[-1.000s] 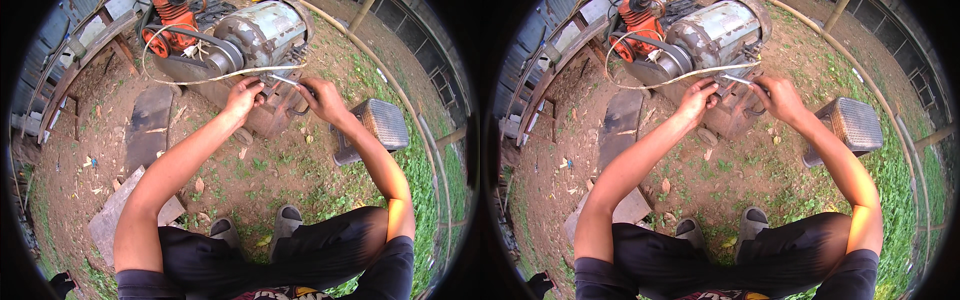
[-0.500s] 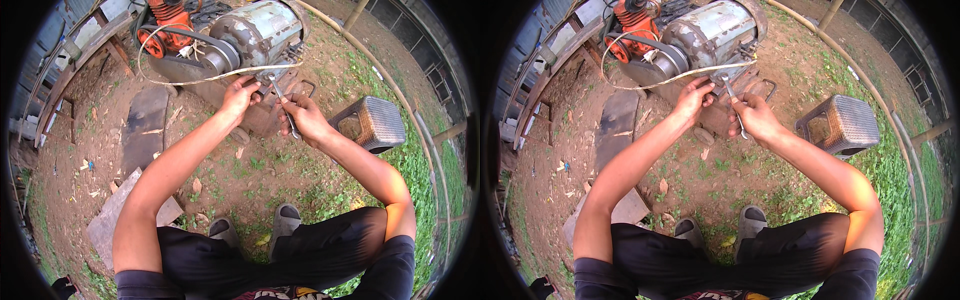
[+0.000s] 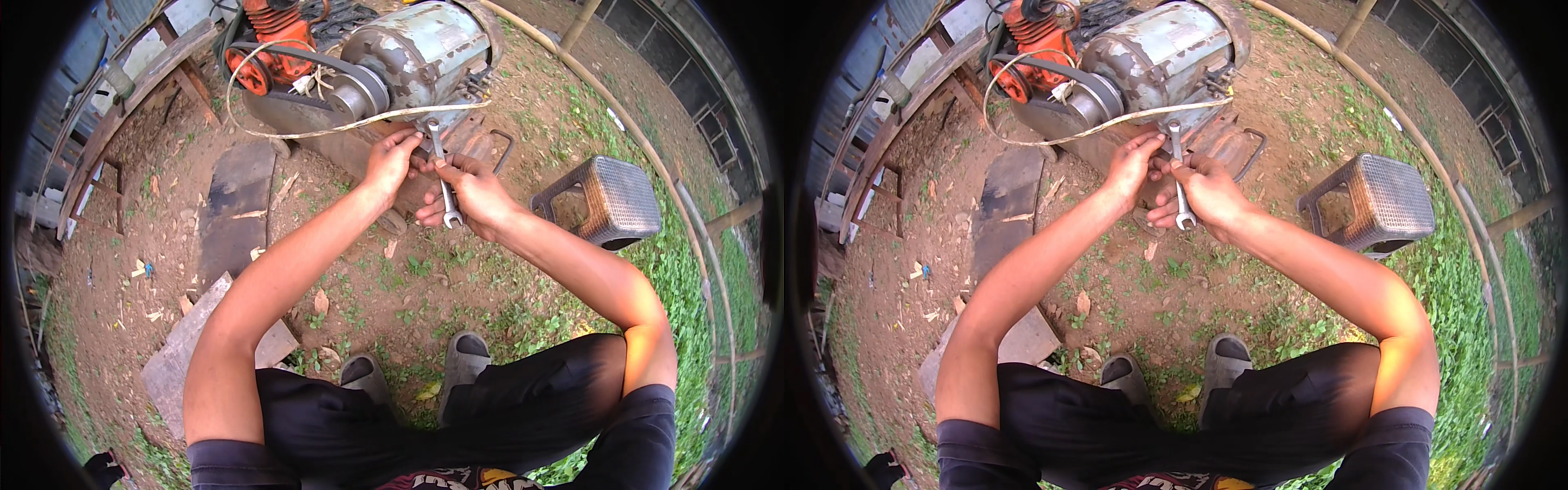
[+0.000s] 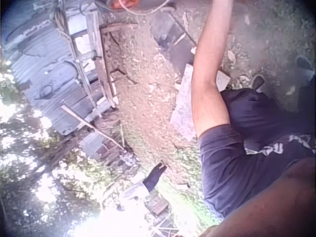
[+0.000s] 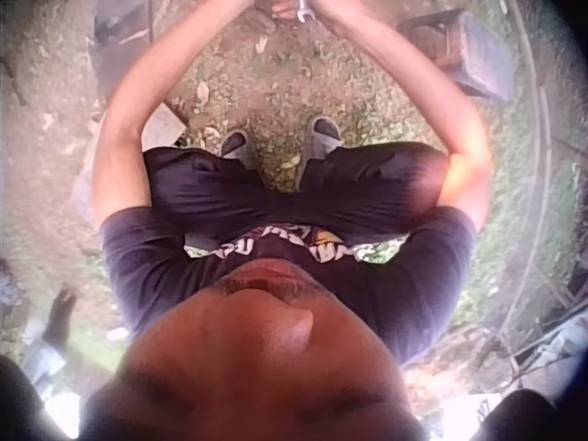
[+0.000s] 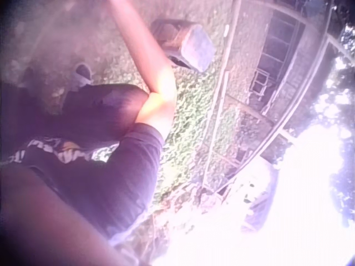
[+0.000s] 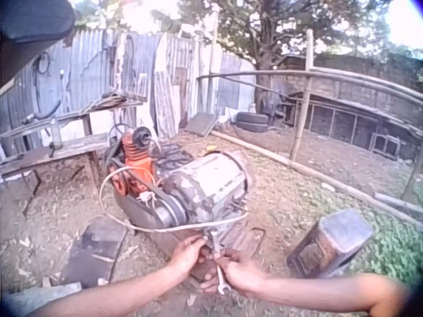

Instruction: The person uses a wrench to tighten and loosen bolts on an electric motor. The motor is attached to a metal frame resting on the ground in an outdoor workshop area.

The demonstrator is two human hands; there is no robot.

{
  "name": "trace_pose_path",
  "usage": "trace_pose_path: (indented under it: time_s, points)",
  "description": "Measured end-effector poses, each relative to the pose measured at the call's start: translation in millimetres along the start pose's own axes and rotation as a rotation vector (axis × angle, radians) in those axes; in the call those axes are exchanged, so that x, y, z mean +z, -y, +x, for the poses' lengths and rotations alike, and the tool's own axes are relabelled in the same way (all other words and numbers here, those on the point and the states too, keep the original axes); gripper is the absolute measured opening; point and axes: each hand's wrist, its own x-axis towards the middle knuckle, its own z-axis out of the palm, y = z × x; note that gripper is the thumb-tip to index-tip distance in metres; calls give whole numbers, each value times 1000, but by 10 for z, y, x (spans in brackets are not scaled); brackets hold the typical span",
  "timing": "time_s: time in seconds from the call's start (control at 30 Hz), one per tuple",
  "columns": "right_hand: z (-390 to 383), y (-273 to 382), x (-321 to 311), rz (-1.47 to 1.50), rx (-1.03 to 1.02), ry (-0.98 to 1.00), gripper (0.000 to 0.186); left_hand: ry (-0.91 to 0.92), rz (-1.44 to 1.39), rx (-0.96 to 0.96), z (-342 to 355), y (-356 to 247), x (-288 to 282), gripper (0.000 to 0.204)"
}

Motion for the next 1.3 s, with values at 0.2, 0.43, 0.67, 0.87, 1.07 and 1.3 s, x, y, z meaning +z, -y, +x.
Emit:
trace_pose_path:
  time_s: [0.2,0.43,0.67,0.87,1.07,1.3]
  points:
    - [22,56,5,-81,0,7,28,-14,-18,-20,-73,-60,33,26]
    - [-50,95,-86,-255,7,-82,27,-11,-135,-67,-4,-81,14,26]
    - [-44,256,-418,-277,152,21,27,-6,-29,-63,58,-44,12,27]
    - [-88,238,-210,-123,159,-42,25,-16,-5,-36,60,-6,4,27]
    - [-75,66,30,-14,116,-145,22,18,51,-22,90,10,-25,28]
    - [-52,207,-82,-253,101,-90,21,9,34,-4,44,-10,-13,27]
